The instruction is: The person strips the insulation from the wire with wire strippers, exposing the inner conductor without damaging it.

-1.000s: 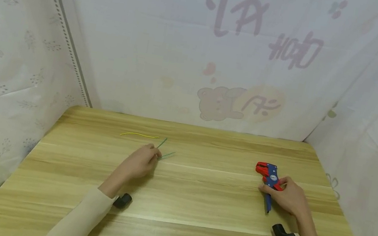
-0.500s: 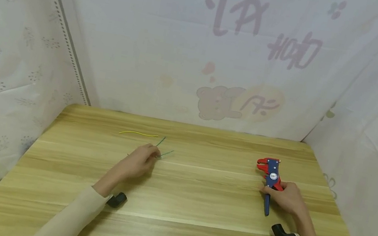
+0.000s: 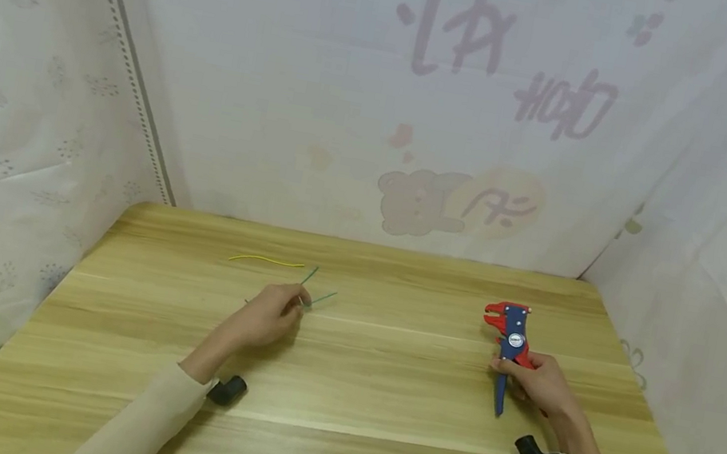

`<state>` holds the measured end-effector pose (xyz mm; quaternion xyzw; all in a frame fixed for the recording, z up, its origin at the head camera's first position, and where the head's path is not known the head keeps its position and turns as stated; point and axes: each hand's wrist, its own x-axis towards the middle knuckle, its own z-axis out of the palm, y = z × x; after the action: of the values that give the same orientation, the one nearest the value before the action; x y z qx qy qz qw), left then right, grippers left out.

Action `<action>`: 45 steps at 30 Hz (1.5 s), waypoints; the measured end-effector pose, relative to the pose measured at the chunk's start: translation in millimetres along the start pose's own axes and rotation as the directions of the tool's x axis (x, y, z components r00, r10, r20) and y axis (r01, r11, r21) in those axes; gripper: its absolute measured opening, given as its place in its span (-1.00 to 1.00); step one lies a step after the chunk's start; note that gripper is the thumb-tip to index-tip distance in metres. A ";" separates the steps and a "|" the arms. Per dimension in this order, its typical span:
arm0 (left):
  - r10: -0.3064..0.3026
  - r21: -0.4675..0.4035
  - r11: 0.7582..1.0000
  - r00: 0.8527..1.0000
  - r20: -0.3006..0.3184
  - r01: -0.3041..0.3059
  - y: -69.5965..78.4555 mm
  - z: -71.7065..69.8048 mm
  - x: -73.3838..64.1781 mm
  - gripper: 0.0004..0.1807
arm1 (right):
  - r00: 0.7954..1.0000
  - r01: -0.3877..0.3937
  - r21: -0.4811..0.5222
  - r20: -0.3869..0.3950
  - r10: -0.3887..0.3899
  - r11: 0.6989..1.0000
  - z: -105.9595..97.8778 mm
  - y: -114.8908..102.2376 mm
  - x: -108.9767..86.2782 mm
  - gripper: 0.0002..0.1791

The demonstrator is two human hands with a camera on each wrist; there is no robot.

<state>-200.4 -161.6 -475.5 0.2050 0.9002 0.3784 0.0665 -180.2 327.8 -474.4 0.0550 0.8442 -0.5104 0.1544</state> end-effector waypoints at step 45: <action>0.037 -0.029 0.999 0.990 -0.136 -0.042 8.2 4.0 7.3 -0.83 | 0.723 0.211 0.693 0.365 -0.587 0.690 62.5 -20.8 31.2 -0.71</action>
<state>-203.3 -150.7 -472.3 0.1955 0.8923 0.4070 0.0010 -202.2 261.0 -493.7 -0.2457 0.5390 -0.7666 0.2479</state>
